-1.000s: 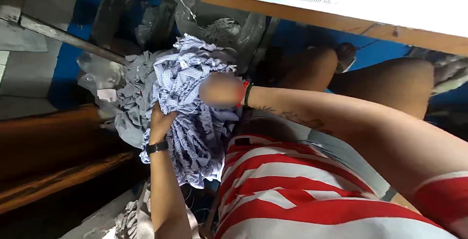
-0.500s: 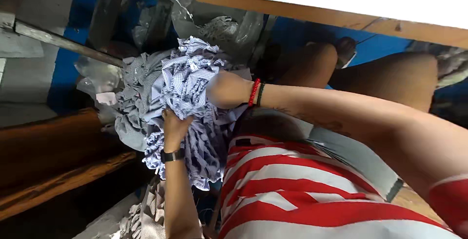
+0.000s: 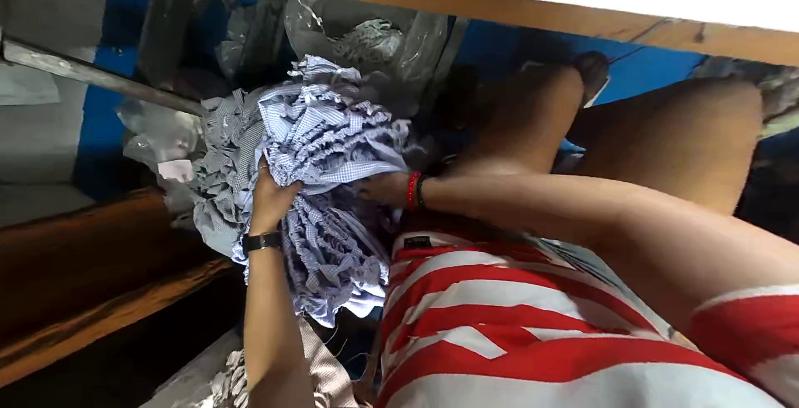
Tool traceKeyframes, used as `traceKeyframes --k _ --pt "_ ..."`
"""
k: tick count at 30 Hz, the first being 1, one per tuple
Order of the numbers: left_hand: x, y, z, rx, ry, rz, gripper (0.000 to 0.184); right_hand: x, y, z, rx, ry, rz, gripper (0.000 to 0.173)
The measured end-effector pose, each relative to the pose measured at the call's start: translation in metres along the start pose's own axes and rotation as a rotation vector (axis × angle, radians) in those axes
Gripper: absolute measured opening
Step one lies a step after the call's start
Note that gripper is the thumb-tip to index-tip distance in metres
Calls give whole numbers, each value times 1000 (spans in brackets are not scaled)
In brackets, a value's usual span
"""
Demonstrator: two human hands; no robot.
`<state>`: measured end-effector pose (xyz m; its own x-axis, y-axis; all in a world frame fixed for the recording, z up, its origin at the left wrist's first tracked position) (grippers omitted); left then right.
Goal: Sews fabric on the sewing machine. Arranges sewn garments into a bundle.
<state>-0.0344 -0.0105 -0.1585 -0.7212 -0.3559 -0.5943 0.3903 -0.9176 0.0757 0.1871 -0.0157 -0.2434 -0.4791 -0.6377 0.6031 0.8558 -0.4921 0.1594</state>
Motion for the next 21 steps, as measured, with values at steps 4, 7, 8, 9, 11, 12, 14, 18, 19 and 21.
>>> traceKeyframes --k 4,7,8,9,11,12,14,18,19,21 --pt "8 -4 -9 -10 9 16 105 1 -7 53 -322 -10 110 29" --pt "11 -2 -12 -6 0 20 103 15 -26 85 -401 -86 209 24" --pt "10 -3 -12 -5 12 15 103 17 -30 87 -377 -67 214 20" --pt "8 -3 -11 -4 22 17 103 16 -31 83 -331 -32 203 15" --pt "5 -2 -11 -4 13 21 103 12 -26 59 -215 75 143 16" --pt "3 -2 -13 -5 5 20 103 6 -23 45 -164 108 96 20" --pt "2 0 -18 -6 -13 25 106 -7 -21 21 -60 119 31 34" --pt "0 2 -22 -25 -35 19 107 -14 -25 7 -13 166 -35 32" --pt "1 1 -22 -30 -49 24 108 -12 -25 10 -28 175 -36 30" --pt "0 2 -21 -70 -128 33 106 -2 -20 27 -87 139 -18 33"
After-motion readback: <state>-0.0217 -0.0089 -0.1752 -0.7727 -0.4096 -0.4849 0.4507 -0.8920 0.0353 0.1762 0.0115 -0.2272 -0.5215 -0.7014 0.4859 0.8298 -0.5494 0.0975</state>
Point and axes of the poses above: each hand's wrist, its own y-axis away from the middle knuckle, its own z-axis out of the back of the hand, x = y × z, the point moved 6 cm from there along -y, towards the middle knuckle, and after that the axes turned 14 degrees about -x, right-handed, at the moved point
